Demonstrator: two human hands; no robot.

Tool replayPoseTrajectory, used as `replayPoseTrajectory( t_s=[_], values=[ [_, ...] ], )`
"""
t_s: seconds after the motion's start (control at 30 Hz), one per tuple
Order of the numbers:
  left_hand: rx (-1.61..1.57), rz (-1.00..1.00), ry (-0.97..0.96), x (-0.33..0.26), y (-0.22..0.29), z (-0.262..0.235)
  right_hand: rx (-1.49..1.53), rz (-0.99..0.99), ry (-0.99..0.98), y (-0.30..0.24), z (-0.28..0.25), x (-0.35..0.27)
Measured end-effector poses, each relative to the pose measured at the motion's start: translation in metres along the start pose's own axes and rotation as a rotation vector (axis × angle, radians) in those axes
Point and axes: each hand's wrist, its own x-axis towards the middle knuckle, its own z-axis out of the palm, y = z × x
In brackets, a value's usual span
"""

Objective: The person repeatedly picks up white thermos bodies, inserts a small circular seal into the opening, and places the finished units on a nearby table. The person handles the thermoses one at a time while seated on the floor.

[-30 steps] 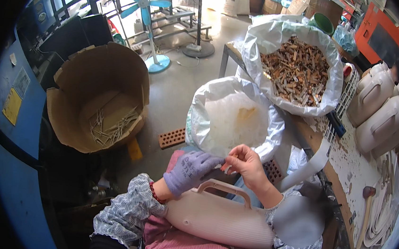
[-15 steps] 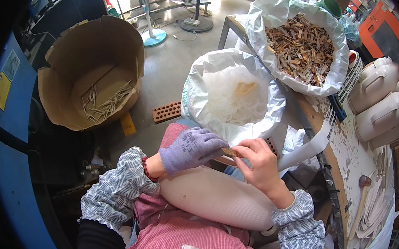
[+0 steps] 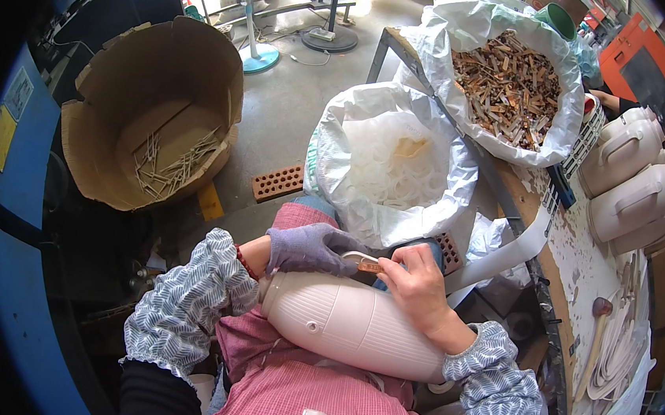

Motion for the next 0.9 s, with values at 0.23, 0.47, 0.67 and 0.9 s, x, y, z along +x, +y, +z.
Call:
replayPoseTrajectory(
  t_s=[0.23,0.47,0.67,0.9],
  values=[
    [-0.036,-0.03,-0.051,0.0,0.001,0.002,-0.027,-0.008,-0.062,0.002,0.004,-0.009],
    [-0.044,-0.049,-0.08,0.007,-0.013,-0.002,-0.008,-0.071,-0.079,0.009,0.006,-0.01],
    [-0.062,-0.106,-0.107,0.016,-0.018,-0.006,-0.032,-0.077,-0.088,0.017,0.014,-0.011],
    [-0.015,-0.216,0.047,0.023,0.002,0.014,0.107,-0.124,-0.102,0.06,-0.001,0.03]
  ],
)
